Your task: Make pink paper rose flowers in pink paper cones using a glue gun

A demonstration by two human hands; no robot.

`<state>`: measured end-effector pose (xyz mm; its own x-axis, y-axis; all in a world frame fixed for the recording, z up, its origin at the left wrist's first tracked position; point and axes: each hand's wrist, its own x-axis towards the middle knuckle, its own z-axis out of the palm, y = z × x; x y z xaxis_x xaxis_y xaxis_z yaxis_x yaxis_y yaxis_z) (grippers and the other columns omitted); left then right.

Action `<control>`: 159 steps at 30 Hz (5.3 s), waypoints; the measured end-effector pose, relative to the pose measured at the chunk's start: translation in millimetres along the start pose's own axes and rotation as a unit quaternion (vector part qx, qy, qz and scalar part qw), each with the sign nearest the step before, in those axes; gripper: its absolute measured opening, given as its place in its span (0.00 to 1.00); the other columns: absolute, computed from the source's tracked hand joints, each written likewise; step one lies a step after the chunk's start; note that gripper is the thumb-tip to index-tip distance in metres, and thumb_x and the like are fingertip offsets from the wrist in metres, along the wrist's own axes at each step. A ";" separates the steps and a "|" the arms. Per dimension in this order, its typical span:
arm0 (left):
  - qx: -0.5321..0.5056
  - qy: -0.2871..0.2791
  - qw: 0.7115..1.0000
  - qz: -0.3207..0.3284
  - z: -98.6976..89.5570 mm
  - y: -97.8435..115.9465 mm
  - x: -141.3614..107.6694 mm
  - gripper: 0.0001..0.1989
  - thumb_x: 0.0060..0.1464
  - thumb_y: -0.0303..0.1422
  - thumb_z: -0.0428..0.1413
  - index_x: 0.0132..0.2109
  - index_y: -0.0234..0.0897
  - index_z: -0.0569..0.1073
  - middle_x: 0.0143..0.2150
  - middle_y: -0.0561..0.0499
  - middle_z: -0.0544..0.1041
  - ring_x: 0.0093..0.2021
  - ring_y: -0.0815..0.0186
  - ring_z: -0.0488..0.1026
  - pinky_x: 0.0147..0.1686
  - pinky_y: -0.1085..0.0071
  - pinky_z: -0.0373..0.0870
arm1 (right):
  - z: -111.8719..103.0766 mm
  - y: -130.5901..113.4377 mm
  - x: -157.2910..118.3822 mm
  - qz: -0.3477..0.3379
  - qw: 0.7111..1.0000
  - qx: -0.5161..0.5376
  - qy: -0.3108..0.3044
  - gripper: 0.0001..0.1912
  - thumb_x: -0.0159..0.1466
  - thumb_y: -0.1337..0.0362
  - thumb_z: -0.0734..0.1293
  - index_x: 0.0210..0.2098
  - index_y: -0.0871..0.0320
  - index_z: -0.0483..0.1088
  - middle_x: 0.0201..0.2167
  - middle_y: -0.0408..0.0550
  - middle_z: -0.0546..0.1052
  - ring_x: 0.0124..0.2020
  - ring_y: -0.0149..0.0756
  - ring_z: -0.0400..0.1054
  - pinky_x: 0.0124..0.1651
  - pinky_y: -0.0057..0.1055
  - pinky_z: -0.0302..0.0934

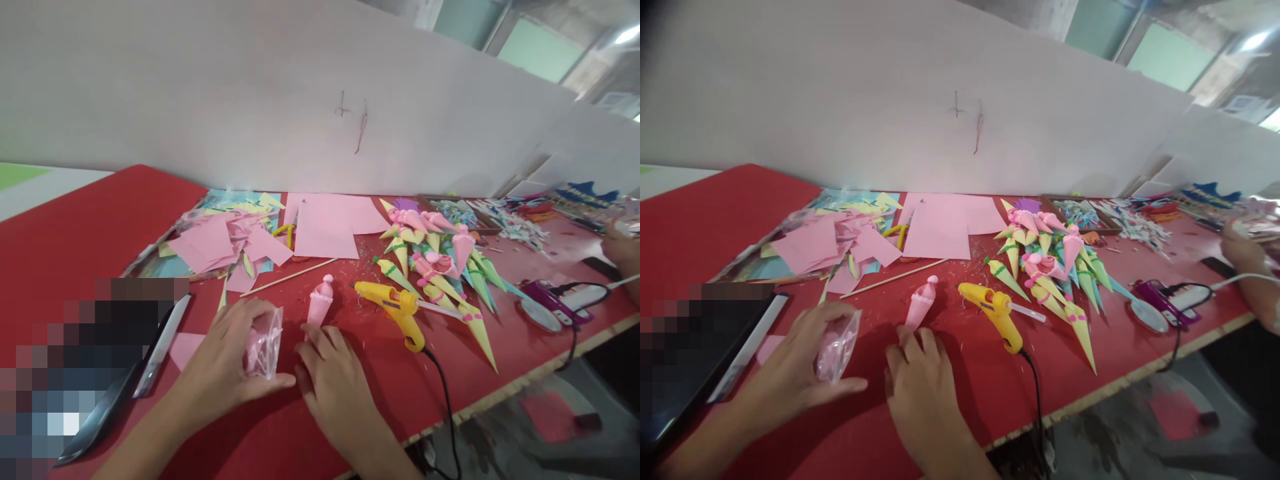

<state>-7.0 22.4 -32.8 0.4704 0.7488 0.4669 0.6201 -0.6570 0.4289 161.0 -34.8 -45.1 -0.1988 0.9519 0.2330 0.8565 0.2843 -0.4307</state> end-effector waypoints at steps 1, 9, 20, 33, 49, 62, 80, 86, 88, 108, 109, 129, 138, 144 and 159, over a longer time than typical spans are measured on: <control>-0.005 -0.002 1.000 -0.003 0.6 -0.8 -1.1 0.32 0.47 0.60 0.48 0.49 0.40 0.60 0.43 0.45 0.71 0.43 0.54 0.70 0.43 0.59 0.67 | 0.4 0.5 -0.3 -0.012 1.000 0.019 0.002 0.08 0.57 0.74 0.64 0.35 0.59 0.72 0.46 0.50 0.75 0.43 0.45 0.68 0.42 0.42 0.68; -0.020 -0.015 1.000 -0.012 -3.9 0.0 3.1 0.26 0.53 0.54 0.47 0.51 0.42 0.62 0.45 0.46 0.72 0.45 0.54 0.68 0.45 0.60 0.63 | -3.0 -0.6 -5.2 -0.026 0.971 0.222 0.087 0.08 0.60 0.73 0.61 0.34 0.59 0.70 0.29 0.46 0.75 0.31 0.35 0.69 0.34 0.31 0.64; -0.045 -0.134 0.990 0.022 -3.6 12.7 6.6 0.24 0.42 0.43 0.63 0.45 0.41 0.67 0.37 0.52 0.73 0.36 0.61 0.68 0.37 0.67 0.64 | -12.3 -1.9 -5.1 -0.010 0.916 0.368 0.163 0.09 0.60 0.70 0.65 0.40 0.58 0.72 0.33 0.46 0.74 0.34 0.31 0.69 0.39 0.25 0.65; 0.020 -0.148 0.987 0.058 -2.1 18.2 11.6 0.17 0.43 0.39 0.62 0.41 0.39 0.70 0.34 0.51 0.76 0.33 0.60 0.70 0.34 0.67 0.65 | -7.0 -2.2 -5.0 0.007 0.930 0.316 0.187 0.06 0.61 0.71 0.63 0.31 0.58 0.72 0.27 0.45 0.75 0.29 0.32 0.70 0.33 0.25 0.65; 0.222 -0.065 0.968 -0.102 5.3 0.1 7.4 0.26 0.51 0.41 0.51 0.55 0.32 0.62 0.46 0.34 0.74 0.49 0.39 0.68 0.42 0.46 0.66 | -11.8 -1.9 -7.6 0.122 0.851 0.472 0.195 0.02 0.57 0.69 0.67 0.28 0.58 0.72 0.21 0.41 0.74 0.21 0.29 0.70 0.27 0.23 0.64; 0.137 -0.069 0.988 -0.019 15.8 4.0 11.2 0.21 0.57 0.41 0.46 0.55 0.36 0.61 0.50 0.40 0.72 0.49 0.52 0.69 0.46 0.56 0.67 | -10.4 -2.7 -5.5 0.076 0.852 0.500 0.139 0.07 0.60 0.70 0.63 0.34 0.59 0.73 0.29 0.46 0.79 0.27 0.30 0.74 0.32 0.24 0.67; -0.007 -0.123 0.982 -0.145 40.4 25.7 54.1 0.27 0.50 0.32 0.51 0.58 0.35 0.59 0.51 0.41 0.73 0.49 0.55 0.72 0.45 0.59 0.70 | -28.0 3.7 -16.8 0.053 0.855 0.477 0.199 0.11 0.60 0.71 0.63 0.36 0.56 0.76 0.30 0.47 0.79 0.29 0.32 0.74 0.33 0.26 0.69; -0.098 -0.120 0.974 -0.162 19.3 31.5 34.4 0.19 0.50 0.40 0.51 0.47 0.35 0.68 0.45 0.45 0.76 0.45 0.57 0.74 0.43 0.62 0.72 | -31.6 6.5 -15.3 0.074 0.864 0.448 0.217 0.03 0.57 0.70 0.67 0.28 0.57 0.74 0.22 0.42 0.76 0.23 0.29 0.71 0.27 0.23 0.66; -0.142 -0.131 0.967 -0.166 14.2 35.3 28.5 0.18 0.49 0.40 0.52 0.46 0.37 0.68 0.44 0.47 0.76 0.44 0.58 0.74 0.43 0.63 0.72 | -32.6 8.3 -14.5 0.061 0.879 0.417 0.225 0.06 0.58 0.71 0.66 0.31 0.56 0.75 0.27 0.44 0.77 0.28 0.31 0.72 0.31 0.25 0.68; -0.389 -0.174 0.888 -0.169 22.8 40.8 8.7 0.24 0.50 0.35 0.59 0.54 0.43 0.61 0.53 0.49 0.70 0.52 0.59 0.68 0.52 0.60 0.64 | -23.5 5.1 -9.0 0.046 0.905 0.369 0.206 0.11 0.59 0.72 0.66 0.35 0.50 0.76 0.39 0.45 0.68 0.43 0.35 0.66 0.45 0.33 0.64; -0.392 -0.172 0.888 -0.170 22.8 40.8 8.7 0.24 0.50 0.34 0.59 0.53 0.43 0.62 0.53 0.49 0.70 0.52 0.59 0.68 0.51 0.60 0.64 | -22.8 5.5 -9.1 0.048 0.903 0.376 0.203 0.11 0.59 0.72 0.66 0.35 0.50 0.76 0.39 0.45 0.68 0.43 0.34 0.66 0.45 0.32 0.64; -0.442 -0.172 0.853 -0.216 12.7 47.7 14.3 0.20 0.53 0.37 0.54 0.53 0.40 0.66 0.49 0.50 0.74 0.46 0.60 0.71 0.47 0.65 0.68 | -25.2 10.9 -11.2 0.009 0.911 0.375 0.168 0.14 0.61 0.74 0.62 0.38 0.50 0.74 0.42 0.44 0.68 0.45 0.33 0.66 0.49 0.31 0.62; -0.539 -0.197 0.793 -0.204 10.7 46.1 11.3 0.24 0.51 0.43 0.57 0.54 0.40 0.66 0.50 0.48 0.73 0.51 0.56 0.68 0.50 0.63 0.64 | -29.4 10.2 -11.3 -0.031 0.922 0.357 0.146 0.09 0.60 0.71 0.66 0.37 0.52 0.74 0.43 0.45 0.66 0.46 0.33 0.65 0.49 0.30 0.62; -0.521 -0.222 0.794 -0.220 10.6 50.6 10.8 0.27 0.50 0.38 0.58 0.57 0.41 0.63 0.46 0.48 0.74 0.45 0.58 0.70 0.44 0.64 0.68 | -30.5 6.2 -10.7 -0.013 0.914 0.353 0.200 0.10 0.59 0.73 0.66 0.36 0.52 0.73 0.40 0.44 0.67 0.43 0.32 0.66 0.46 0.30 0.63; -0.385 -0.187 0.885 -0.183 18.8 48.9 7.8 0.26 0.48 0.31 0.57 0.55 0.40 0.62 0.51 0.48 0.73 0.47 0.59 0.72 0.46 0.63 0.69 | -27.8 7.8 -8.5 0.015 0.915 0.362 0.177 0.11 0.59 0.72 0.66 0.36 0.51 0.75 0.39 0.46 0.70 0.43 0.36 0.68 0.46 0.35 0.64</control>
<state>38.8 -2.2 -22.7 0.5909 0.8058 -0.0389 0.2295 -0.1217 0.9657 182.6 -43.9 -26.2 0.0960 0.9007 0.4237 0.2937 0.3811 -0.8767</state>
